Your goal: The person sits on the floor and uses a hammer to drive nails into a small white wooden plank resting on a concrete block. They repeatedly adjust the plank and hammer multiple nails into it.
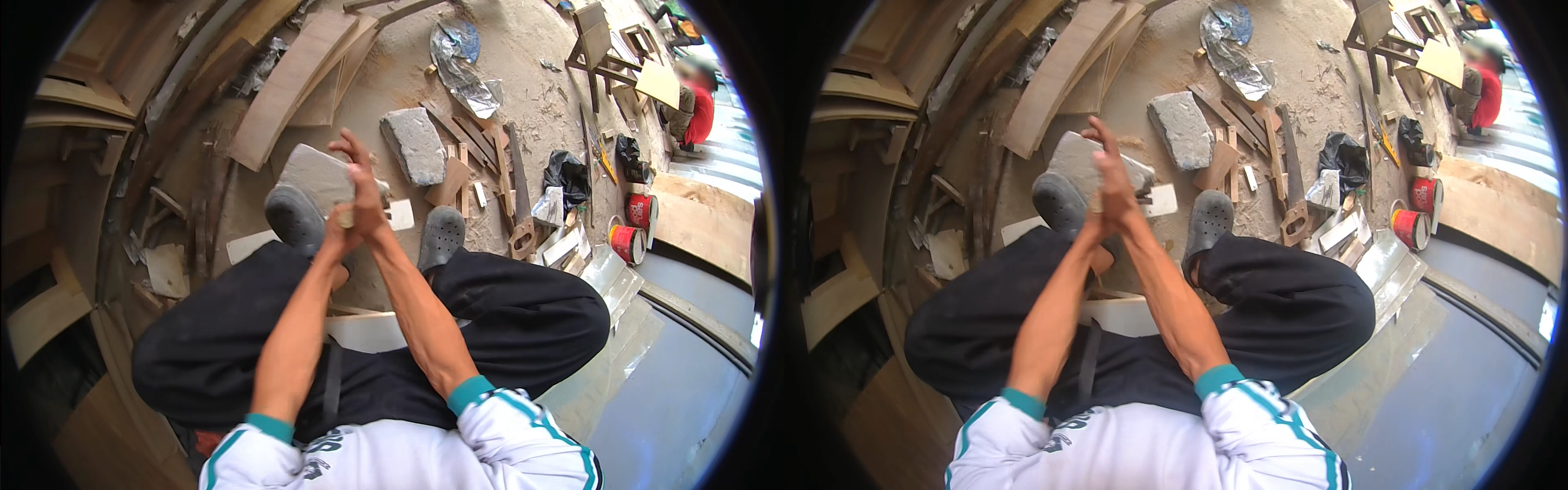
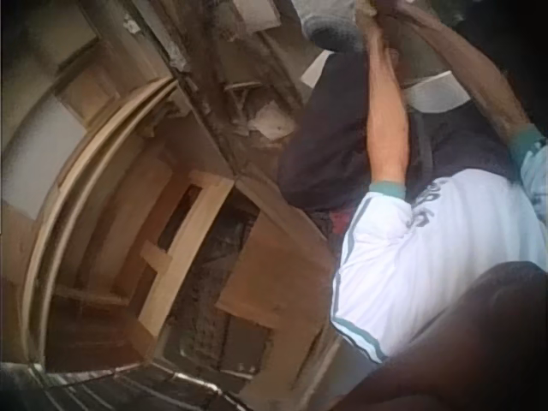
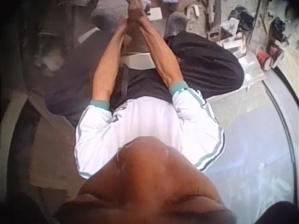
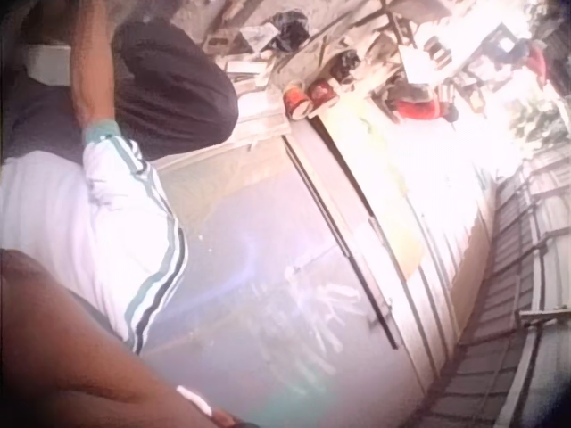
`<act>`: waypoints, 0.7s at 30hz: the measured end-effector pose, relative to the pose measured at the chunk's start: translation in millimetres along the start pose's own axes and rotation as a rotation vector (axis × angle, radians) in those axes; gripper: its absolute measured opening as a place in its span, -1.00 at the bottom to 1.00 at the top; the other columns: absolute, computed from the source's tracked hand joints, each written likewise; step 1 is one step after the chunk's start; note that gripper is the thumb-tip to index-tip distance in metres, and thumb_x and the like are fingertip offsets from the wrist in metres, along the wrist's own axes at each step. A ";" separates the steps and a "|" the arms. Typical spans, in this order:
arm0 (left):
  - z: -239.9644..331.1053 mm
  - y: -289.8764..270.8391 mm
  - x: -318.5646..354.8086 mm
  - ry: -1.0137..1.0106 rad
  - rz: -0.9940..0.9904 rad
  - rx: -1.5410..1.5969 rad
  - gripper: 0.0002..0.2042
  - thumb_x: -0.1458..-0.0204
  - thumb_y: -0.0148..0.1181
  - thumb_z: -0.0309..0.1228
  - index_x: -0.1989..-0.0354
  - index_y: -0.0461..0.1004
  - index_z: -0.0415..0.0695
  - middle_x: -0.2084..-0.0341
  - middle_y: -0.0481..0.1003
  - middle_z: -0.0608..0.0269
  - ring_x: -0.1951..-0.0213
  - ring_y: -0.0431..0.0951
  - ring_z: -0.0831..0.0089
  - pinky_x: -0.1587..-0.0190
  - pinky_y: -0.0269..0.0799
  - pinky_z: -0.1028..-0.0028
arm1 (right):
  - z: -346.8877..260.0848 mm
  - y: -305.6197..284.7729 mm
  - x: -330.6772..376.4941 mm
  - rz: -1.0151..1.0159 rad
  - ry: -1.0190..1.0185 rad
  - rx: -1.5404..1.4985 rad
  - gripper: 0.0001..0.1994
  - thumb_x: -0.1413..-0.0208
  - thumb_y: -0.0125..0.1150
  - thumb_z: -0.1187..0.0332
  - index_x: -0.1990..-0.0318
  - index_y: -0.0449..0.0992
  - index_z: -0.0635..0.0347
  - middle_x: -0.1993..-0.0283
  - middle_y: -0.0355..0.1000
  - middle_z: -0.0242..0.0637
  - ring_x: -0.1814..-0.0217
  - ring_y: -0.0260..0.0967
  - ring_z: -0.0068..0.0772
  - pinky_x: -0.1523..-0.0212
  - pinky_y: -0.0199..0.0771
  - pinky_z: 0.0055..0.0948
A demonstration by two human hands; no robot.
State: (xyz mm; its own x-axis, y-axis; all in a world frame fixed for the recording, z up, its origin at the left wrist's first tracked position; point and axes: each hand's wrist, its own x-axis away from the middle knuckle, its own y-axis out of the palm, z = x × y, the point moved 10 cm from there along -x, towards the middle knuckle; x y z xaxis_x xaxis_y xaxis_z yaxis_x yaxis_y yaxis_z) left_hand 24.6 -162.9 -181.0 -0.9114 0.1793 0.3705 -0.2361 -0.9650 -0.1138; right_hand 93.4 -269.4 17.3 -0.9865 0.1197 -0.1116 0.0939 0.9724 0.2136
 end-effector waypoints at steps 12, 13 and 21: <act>77.9 -9.8 32.4 0.186 0.153 -0.390 -0.82 -0.06 0.12 -0.33 0.30 0.57 -0.15 0.45 0.57 0.25 0.39 0.54 0.43 0.32 0.40 0.42 | -9.7 38.0 51.2 -0.348 0.263 0.175 -0.61 -0.23 0.01 0.19 -0.10 0.41 0.25 0.05 0.47 -0.19 -0.02 0.40 -0.36 -0.05 0.34 -0.38; 82.5 -8.1 34.6 0.230 0.138 -0.314 -0.83 -0.07 0.11 -0.35 0.32 0.56 -0.16 0.47 0.56 0.26 0.40 0.53 0.44 0.34 0.40 0.43 | -12.8 39.3 54.0 -0.303 0.241 0.152 -0.61 -0.22 0.04 0.20 -0.09 0.41 0.26 0.06 0.48 -0.20 -0.02 0.40 -0.38 -0.04 0.35 -0.39; 111.1 1.0 39.5 0.338 -0.018 0.114 -0.91 -0.04 0.15 -0.46 0.46 0.44 -0.16 0.58 0.42 0.35 0.47 0.40 0.52 0.42 0.31 0.48 | -34.4 35.8 45.8 -0.292 0.095 0.216 -0.59 -0.23 0.02 0.15 -0.06 0.43 0.29 0.05 0.48 -0.17 0.00 0.40 -0.36 -0.04 0.35 -0.40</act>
State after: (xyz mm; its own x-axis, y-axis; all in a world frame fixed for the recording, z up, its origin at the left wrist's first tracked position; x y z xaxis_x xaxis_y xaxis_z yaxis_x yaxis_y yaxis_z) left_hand 25.8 -178.0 -64.0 -0.9719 0.2312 0.0435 -0.2314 -0.9729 0.0003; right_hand 47.0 -236.0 53.2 -0.9829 -0.1785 -0.0451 -0.1776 0.9838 -0.0247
